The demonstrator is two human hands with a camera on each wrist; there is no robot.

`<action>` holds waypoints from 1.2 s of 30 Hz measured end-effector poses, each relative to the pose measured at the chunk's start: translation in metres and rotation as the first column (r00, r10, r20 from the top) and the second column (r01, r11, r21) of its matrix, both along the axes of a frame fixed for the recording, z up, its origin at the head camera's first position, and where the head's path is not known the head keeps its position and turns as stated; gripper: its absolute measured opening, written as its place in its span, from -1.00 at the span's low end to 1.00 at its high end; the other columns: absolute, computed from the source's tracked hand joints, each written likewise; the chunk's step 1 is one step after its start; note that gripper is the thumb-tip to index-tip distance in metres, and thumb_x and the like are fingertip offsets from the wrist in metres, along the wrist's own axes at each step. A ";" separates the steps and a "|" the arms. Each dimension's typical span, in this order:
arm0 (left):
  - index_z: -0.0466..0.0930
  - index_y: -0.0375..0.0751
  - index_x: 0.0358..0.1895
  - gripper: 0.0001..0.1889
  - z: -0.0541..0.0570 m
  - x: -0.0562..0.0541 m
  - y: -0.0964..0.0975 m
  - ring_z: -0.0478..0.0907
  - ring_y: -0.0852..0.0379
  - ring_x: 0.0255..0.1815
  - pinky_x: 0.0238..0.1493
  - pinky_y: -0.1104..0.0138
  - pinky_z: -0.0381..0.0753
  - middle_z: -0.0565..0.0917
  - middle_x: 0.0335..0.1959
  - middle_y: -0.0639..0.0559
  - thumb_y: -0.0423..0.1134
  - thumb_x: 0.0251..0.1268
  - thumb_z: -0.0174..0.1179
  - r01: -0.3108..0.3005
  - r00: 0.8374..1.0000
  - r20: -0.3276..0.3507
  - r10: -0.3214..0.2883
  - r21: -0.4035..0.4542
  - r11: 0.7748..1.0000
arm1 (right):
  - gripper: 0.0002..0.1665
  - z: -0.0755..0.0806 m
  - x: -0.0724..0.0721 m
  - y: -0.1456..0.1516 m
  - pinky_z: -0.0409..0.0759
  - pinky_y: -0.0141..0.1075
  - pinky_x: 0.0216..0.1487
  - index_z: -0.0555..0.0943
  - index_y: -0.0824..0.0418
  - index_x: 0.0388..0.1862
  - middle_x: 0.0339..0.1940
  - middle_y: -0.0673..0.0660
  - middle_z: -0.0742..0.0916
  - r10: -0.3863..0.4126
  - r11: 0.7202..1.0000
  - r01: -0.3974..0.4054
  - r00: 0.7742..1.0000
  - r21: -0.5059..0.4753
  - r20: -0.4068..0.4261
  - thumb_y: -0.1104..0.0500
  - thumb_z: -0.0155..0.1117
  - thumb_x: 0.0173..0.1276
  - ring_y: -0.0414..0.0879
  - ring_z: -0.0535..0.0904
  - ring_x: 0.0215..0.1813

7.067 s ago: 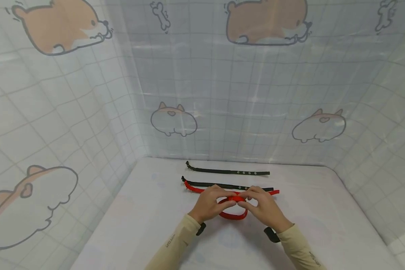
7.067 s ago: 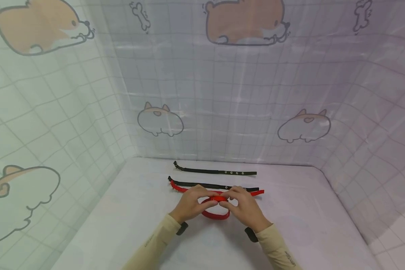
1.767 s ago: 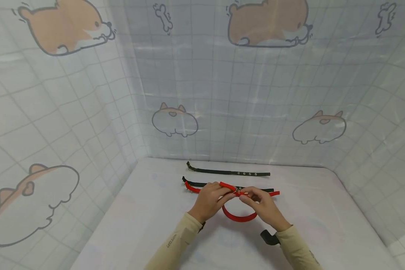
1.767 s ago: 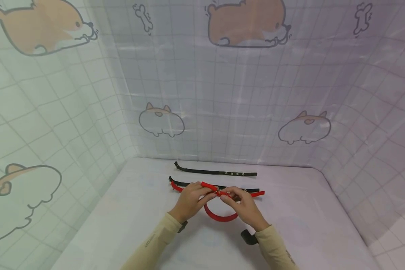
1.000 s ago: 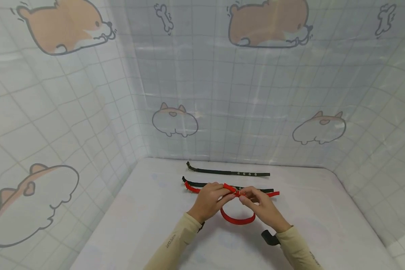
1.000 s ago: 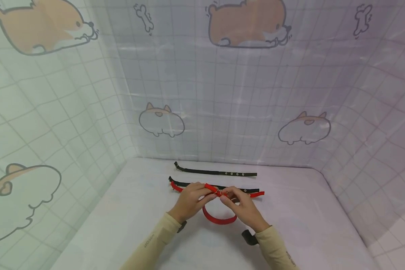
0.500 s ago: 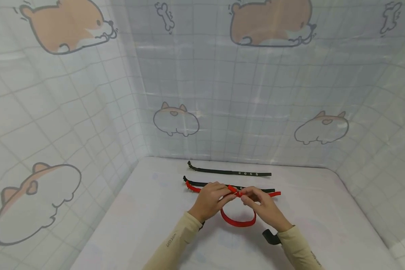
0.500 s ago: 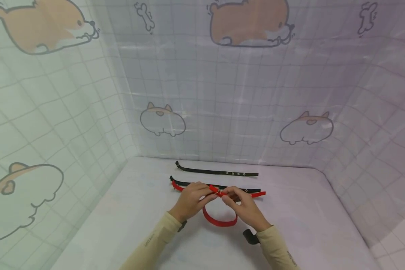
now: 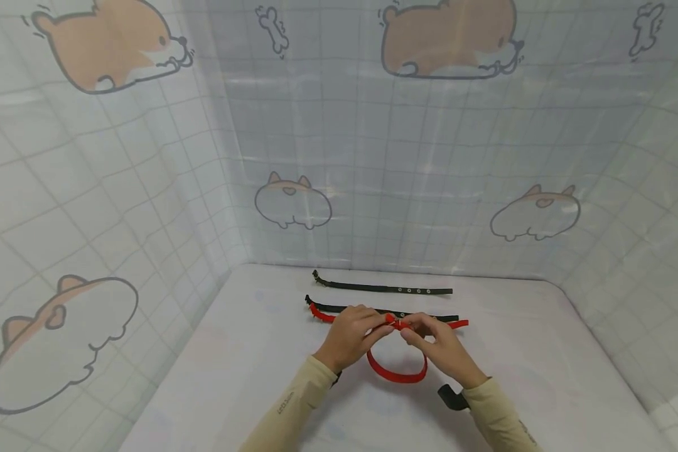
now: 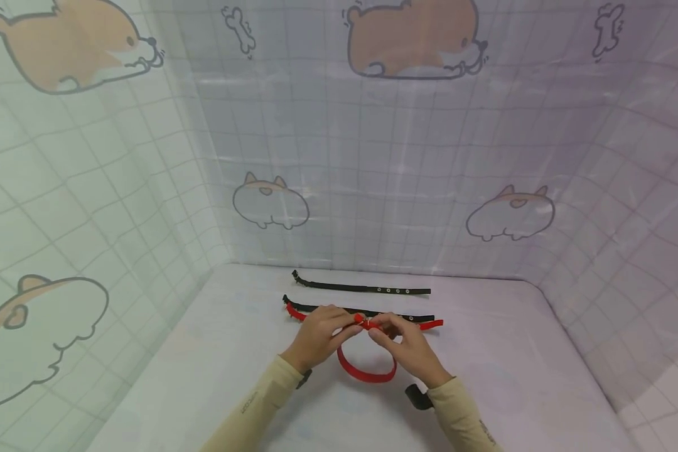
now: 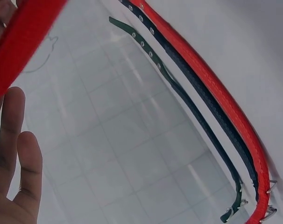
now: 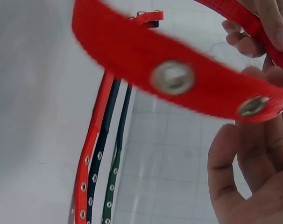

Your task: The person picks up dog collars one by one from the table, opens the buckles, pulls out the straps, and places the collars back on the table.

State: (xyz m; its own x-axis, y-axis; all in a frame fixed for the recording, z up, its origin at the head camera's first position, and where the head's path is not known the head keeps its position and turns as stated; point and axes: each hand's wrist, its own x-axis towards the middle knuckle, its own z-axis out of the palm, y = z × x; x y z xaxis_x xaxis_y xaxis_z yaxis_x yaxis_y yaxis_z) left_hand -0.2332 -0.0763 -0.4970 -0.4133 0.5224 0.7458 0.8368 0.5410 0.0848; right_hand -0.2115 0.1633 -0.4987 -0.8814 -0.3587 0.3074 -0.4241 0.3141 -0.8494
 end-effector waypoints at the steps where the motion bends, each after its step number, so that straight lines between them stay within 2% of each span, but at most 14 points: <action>1: 0.80 -0.04 -0.16 -0.77 0.001 0.000 0.001 0.63 0.26 -0.27 -0.19 0.43 0.59 0.75 -0.28 0.19 0.00 0.40 0.31 0.005 1.000 -0.004 -0.005 -0.003 1.000 | -0.74 0.000 0.000 0.000 0.62 -0.23 -0.10 0.64 -0.01 0.07 -0.20 -0.02 0.73 -0.009 1.000 0.009 1.000 -0.002 -0.003 0.02 0.36 0.45 -0.07 0.66 -0.19; 4: 0.81 -0.05 -0.15 -0.80 0.001 0.002 0.002 0.65 0.25 -0.25 -0.15 0.41 0.61 0.76 -0.28 0.18 -0.04 0.36 0.35 0.017 1.000 -0.012 -0.017 -0.006 1.000 | -0.77 0.000 0.001 -0.001 0.62 -0.24 -0.12 0.64 0.01 0.02 -0.20 -0.02 0.74 -0.014 1.000 0.014 1.000 -0.025 -0.010 0.05 0.37 0.44 -0.03 0.67 -0.20; 9: 0.79 -0.06 -0.01 -0.74 -0.001 0.004 0.000 0.65 0.25 -0.25 -0.20 0.44 0.59 0.77 -0.24 0.18 -0.05 0.35 0.36 0.009 1.000 -0.005 -0.009 -0.004 1.000 | -0.75 -0.002 0.002 0.002 0.65 -0.21 -0.13 0.65 0.07 0.09 -0.16 0.01 0.74 0.017 0.999 -0.017 1.000 -0.036 0.001 0.15 0.32 0.47 0.01 0.67 -0.17; 14: 0.76 -0.05 0.09 -0.69 -0.002 0.003 -0.001 0.64 0.26 -0.24 -0.19 0.45 0.58 0.77 -0.21 0.18 -0.04 0.38 0.33 0.005 1.000 -0.001 -0.005 -0.001 1.000 | -0.74 -0.002 0.002 0.002 0.65 -0.18 -0.08 0.66 0.00 0.08 -0.12 -0.04 0.75 0.000 1.000 0.000 1.000 -0.006 0.014 0.04 0.35 0.46 -0.05 0.67 -0.15; 20: 0.76 -0.07 0.09 -0.69 -0.003 0.002 0.001 0.64 0.25 -0.24 -0.13 0.39 0.61 0.77 -0.20 0.17 -0.08 0.37 0.34 0.011 1.000 -0.012 -0.011 -0.017 1.000 | -0.79 -0.003 0.000 -0.001 0.61 -0.19 -0.17 0.69 -0.07 -0.07 -0.26 -0.07 0.75 -0.057 0.998 0.057 0.998 0.008 -0.026 -0.06 0.41 0.38 -0.05 0.65 -0.23; 25: 0.76 -0.08 0.08 -0.68 -0.004 -0.001 -0.004 0.66 0.23 -0.24 -0.21 0.40 0.60 0.78 -0.20 0.16 -0.09 0.33 0.38 -0.009 1.000 -0.017 0.008 -0.011 1.000 | -0.75 -0.004 0.000 0.003 0.58 -0.24 -0.19 0.69 -0.07 0.02 -0.31 -0.08 0.73 -0.050 0.998 0.052 0.998 0.033 -0.040 0.01 0.42 0.39 -0.10 0.62 -0.23; 29: 0.75 -0.06 0.11 -0.67 -0.002 -0.005 -0.010 0.64 0.24 -0.25 -0.25 0.42 0.56 0.77 -0.22 0.17 -0.05 0.37 0.34 -0.033 0.999 -0.014 0.033 0.009 0.999 | -0.70 -0.004 0.000 0.008 0.58 -0.25 -0.22 0.68 -0.05 0.12 -0.33 -0.06 0.71 -0.050 0.998 0.051 0.998 0.034 -0.038 0.07 0.38 0.42 -0.03 0.64 -0.24; 33: 0.74 -0.03 0.13 -0.67 0.000 -0.008 -0.017 0.64 0.24 -0.22 -0.19 0.40 0.58 0.77 -0.21 0.19 0.00 0.43 0.27 -0.058 0.998 -0.001 0.058 0.021 0.998 | -0.69 -0.002 -0.001 0.013 0.58 -0.21 -0.17 0.65 -0.03 0.16 -0.32 -0.06 0.70 -0.072 0.997 0.073 0.997 0.031 -0.033 0.09 0.33 0.47 0.00 0.65 -0.22; 36: 0.74 -0.04 0.12 -0.67 0.002 -0.010 -0.022 0.66 0.23 -0.20 -0.14 0.36 0.60 0.77 -0.20 0.18 -0.01 0.42 0.29 -0.075 0.997 0.004 0.075 0.032 0.997 | -0.69 0.001 -0.002 0.017 0.61 -0.21 -0.09 0.64 -0.01 0.15 -0.27 -0.08 0.72 -0.095 0.995 0.097 0.994 0.036 -0.054 0.10 0.33 0.47 -0.09 0.66 -0.18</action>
